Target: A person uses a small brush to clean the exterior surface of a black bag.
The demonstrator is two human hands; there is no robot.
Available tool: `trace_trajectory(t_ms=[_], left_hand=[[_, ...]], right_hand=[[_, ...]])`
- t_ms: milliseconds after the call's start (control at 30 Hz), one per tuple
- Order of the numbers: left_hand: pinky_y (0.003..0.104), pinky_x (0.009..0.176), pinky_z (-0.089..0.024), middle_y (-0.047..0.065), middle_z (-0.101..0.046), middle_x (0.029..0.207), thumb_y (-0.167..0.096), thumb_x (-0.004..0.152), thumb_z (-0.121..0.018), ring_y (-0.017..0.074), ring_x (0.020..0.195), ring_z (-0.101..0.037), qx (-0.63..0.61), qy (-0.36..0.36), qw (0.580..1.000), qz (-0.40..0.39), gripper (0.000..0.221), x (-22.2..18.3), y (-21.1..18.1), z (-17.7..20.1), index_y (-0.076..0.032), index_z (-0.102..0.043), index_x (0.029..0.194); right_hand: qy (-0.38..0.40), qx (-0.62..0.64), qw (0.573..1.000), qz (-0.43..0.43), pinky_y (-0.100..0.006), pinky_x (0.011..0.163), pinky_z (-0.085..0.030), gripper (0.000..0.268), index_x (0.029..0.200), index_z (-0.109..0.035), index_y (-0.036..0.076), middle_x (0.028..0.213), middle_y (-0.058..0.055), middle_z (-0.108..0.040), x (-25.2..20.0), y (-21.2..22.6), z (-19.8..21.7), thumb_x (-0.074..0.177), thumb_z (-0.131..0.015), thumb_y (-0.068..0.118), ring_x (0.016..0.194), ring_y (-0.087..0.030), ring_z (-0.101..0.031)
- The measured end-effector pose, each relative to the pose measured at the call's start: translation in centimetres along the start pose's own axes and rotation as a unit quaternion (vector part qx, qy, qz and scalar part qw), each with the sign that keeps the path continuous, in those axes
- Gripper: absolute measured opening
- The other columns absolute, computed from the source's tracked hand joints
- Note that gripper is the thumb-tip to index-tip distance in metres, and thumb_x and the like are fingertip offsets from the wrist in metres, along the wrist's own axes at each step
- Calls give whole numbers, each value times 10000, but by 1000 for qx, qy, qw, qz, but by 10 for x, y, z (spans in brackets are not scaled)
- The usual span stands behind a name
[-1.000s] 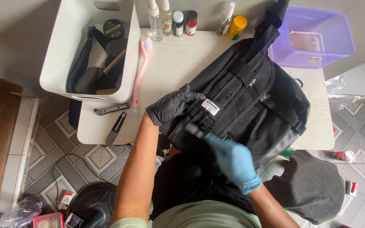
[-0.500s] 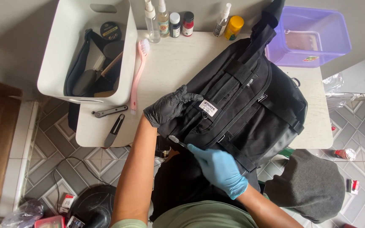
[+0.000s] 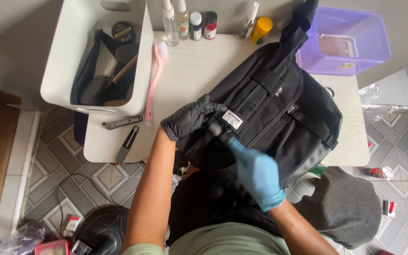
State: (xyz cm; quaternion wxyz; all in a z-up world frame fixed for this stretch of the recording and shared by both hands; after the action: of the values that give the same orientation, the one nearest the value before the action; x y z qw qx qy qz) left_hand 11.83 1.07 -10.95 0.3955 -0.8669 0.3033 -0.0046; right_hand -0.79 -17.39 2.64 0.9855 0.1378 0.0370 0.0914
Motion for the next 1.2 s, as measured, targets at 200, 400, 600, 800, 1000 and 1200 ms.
trace_trajectory(t_ms=[200,400,600,800,1000,1200], left_hand=[[416,1159,-418,179,-594,1432,-378,1089,-420,280,1330,-546,29,22,999,-38,507,-19,-14,-28,-9,-601,1387],[319,1190,-349,141,-659,1352,-269,1115,-390,168,1267,-556,68,55,992,-89,448,-38,-41,-60,53,-653,1282],[346,1170,-353,58,-611,1284,-58,1065,-396,175,1124,-553,463,28,855,-232,395,-54,-62,-76,-113,-688,1326],[239,1121,-406,154,-686,1313,-336,1131,-306,136,1177,-612,98,38,993,-56,562,-41,-38,-60,71,-617,1365],[194,443,-128,-69,-334,458,-446,1097,-351,48,435,-194,140,-20,990,-23,593,-48,-40,-59,-8,-676,1328],[170,430,-141,-80,-402,480,-451,1095,-348,28,422,-211,152,-31,988,-27,600,-51,-45,-66,-6,-705,1284]], right_hand=[[-35,35,999,-12,-589,731,-585,399,1296,-662,509,879,-71,-756,13,-38,-5,921,-593,392,793,-401,-715],[38,92,994,43,-629,691,-582,374,1198,-738,455,845,-102,-780,-17,1,-12,864,-628,329,758,-441,-717],[-15,66,991,119,-450,453,-474,446,1289,-715,308,719,-80,-738,-22,14,1,873,-609,186,431,-306,-589],[-9,12,1000,-13,-549,727,-616,504,1370,-562,585,877,-27,-745,3,-39,-13,924,-561,349,769,-361,-728],[81,63,995,17,-615,751,-595,429,1227,-691,527,867,-73,-771,-8,-12,-15,859,-599,325,818,-411,-724],[103,134,985,19,-543,748,-626,440,1244,-699,513,886,2,-798,-25,3,-31,875,-591,299,808,-365,-748]])
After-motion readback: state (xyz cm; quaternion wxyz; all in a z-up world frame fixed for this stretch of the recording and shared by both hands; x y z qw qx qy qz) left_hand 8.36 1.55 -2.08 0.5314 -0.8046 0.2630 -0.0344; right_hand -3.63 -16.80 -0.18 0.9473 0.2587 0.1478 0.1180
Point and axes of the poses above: each hand's wrist, its own x-axis towards the middle knuckle, its own z-axis out of the back of the hand, y = z × x, the point moved 8 cm from there along x, towards the middle knuckle
